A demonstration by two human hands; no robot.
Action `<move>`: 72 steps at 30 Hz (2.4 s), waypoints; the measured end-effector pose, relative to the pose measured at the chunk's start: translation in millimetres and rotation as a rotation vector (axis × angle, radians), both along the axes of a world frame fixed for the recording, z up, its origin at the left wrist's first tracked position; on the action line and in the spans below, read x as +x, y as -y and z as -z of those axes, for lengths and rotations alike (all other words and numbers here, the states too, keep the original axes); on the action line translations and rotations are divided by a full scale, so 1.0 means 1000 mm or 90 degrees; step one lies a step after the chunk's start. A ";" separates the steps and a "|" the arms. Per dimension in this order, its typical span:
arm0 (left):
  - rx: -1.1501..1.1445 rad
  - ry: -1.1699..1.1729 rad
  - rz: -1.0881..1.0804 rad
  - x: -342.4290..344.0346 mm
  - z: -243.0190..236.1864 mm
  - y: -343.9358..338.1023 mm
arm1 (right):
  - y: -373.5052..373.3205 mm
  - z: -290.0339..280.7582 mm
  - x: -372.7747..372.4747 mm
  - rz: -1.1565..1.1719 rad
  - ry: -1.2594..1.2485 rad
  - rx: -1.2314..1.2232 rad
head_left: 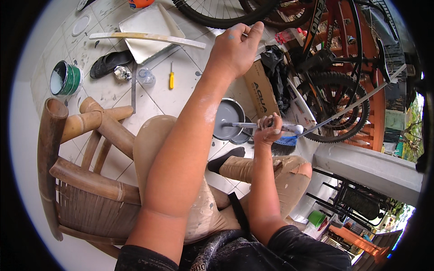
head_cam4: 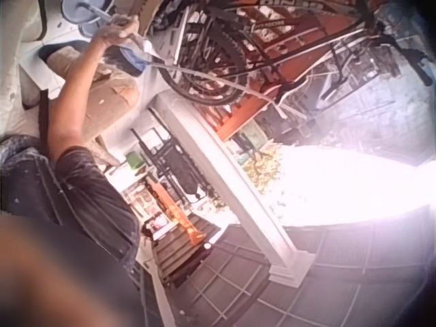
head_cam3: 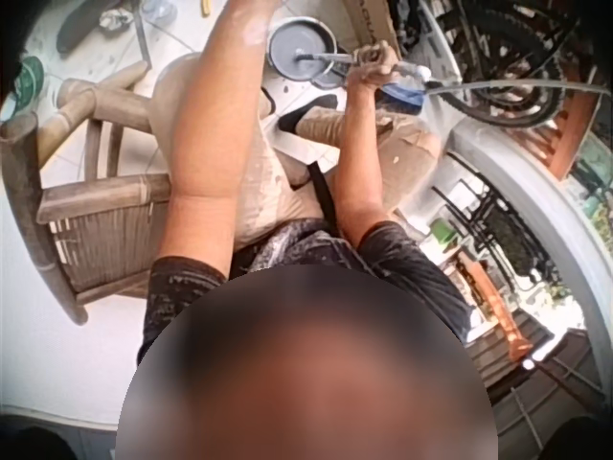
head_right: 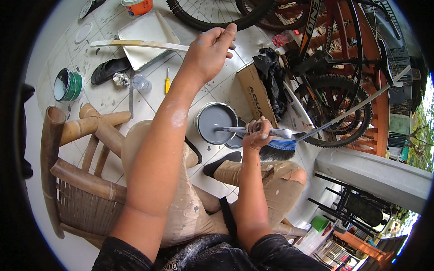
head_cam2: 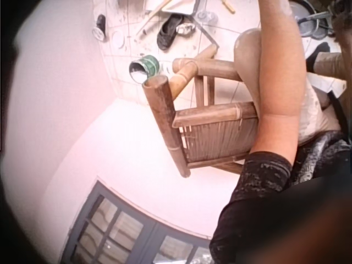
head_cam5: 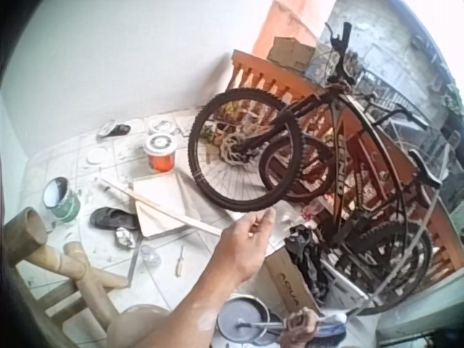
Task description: The person sits on a chair and uses a paint mixer attached to a drill to stir grey paint in a metal can. They hold the can steady with one hand while operating the drill with the other, repeatedly mixing the paint.
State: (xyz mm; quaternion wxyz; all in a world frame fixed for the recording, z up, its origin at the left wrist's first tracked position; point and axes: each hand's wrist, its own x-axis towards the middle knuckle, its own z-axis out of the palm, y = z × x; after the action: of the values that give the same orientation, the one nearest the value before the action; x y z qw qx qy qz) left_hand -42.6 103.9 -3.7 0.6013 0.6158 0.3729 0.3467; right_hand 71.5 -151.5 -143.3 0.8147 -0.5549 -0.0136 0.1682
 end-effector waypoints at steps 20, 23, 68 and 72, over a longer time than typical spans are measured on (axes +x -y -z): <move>-0.012 0.032 -0.024 -0.002 -0.001 -0.003 | 0.032 0.023 0.044 0.099 -0.060 -0.011; -0.012 0.033 -0.013 0.000 -0.002 -0.001 | 0.030 0.032 0.042 0.094 -0.188 -0.085; -0.019 0.006 0.015 -0.001 0.000 0.000 | 0.024 0.022 0.059 0.090 -0.100 0.079; -0.013 0.014 -0.010 -0.002 -0.001 -0.004 | 0.025 0.032 0.057 0.122 -0.198 -0.035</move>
State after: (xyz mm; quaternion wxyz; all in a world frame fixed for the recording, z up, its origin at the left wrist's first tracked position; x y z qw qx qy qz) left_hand -44.4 107.8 -2.5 0.6088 0.6030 0.3744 0.3545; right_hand 128.5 -176.1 -175.0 0.8039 -0.5427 0.1703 0.1736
